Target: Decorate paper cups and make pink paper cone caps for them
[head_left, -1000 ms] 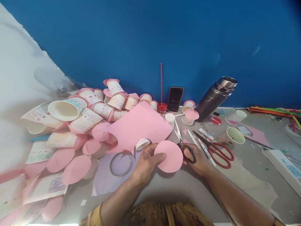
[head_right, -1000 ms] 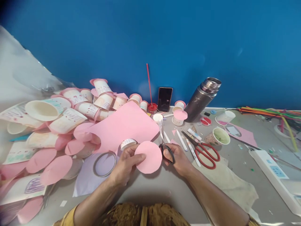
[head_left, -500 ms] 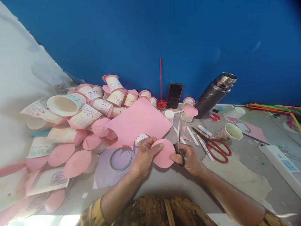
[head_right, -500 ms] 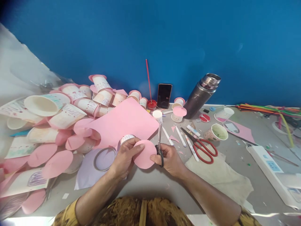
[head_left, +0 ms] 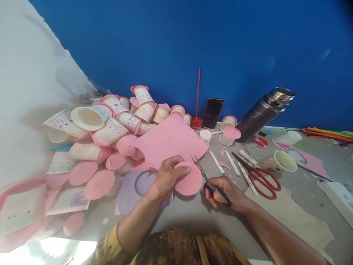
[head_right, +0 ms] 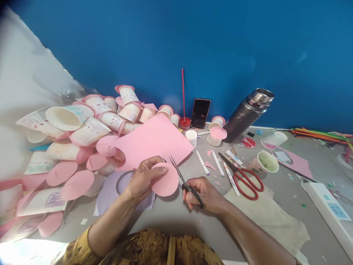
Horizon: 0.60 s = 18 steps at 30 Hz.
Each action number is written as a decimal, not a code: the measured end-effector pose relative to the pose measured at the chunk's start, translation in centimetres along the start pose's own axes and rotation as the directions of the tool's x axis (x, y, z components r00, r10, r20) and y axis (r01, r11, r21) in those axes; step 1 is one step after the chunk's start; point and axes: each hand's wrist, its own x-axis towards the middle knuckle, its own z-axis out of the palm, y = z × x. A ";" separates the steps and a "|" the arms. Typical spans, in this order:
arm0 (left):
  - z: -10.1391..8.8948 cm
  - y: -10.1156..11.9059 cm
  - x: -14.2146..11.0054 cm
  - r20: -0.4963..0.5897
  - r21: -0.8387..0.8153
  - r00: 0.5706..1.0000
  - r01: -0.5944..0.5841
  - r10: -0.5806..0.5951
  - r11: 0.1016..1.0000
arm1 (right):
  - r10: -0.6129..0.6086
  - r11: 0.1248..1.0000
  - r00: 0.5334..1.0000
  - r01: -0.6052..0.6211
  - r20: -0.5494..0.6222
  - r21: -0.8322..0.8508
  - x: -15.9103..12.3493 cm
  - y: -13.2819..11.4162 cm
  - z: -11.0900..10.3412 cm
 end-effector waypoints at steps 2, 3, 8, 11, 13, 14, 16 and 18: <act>-0.1 0.2 0.0 0.012 0.022 1.000 0.010 -0.011 1.000 | 0.005 1.000 1.000 -0.005 0.020 0.003 0.0 0.0 -0.1; -0.2 0.3 0.0 0.016 0.031 1.000 0.016 -0.017 0.999 | 0.008 1.000 1.000 -0.008 0.027 0.005 0.0 0.0 -0.2; -0.4 0.4 0.0 0.020 0.058 0.999 0.033 -0.035 0.998 | 0.036 0.999 0.999 -0.036 0.033 0.002 -0.1 0.0 -0.3; -0.5 0.4 0.1 0.018 0.081 0.999 0.038 -0.040 0.996 | 0.060 0.998 0.998 -0.060 0.030 0.000 0.0 0.1 -0.3; -0.5 0.4 0.2 0.017 0.097 0.999 0.042 -0.044 0.994 | 0.082 0.997 0.996 -0.082 0.031 0.000 0.0 0.3 -0.3; -0.5 0.4 0.2 0.017 0.105 0.999 0.041 -0.043 0.994 | 0.094 0.996 0.995 -0.094 0.033 0.000 0.1 0.4 -0.4; -0.6 0.4 0.2 0.019 0.117 0.999 0.033 -0.036 0.993 | 0.117 0.993 0.992 -0.117 0.035 -0.005 0.1 0.6 -0.4; -0.6 0.5 0.2 0.019 0.128 0.999 0.027 -0.029 0.991 | 0.127 0.992 0.991 -0.127 0.030 -0.012 0.2 0.8 -0.4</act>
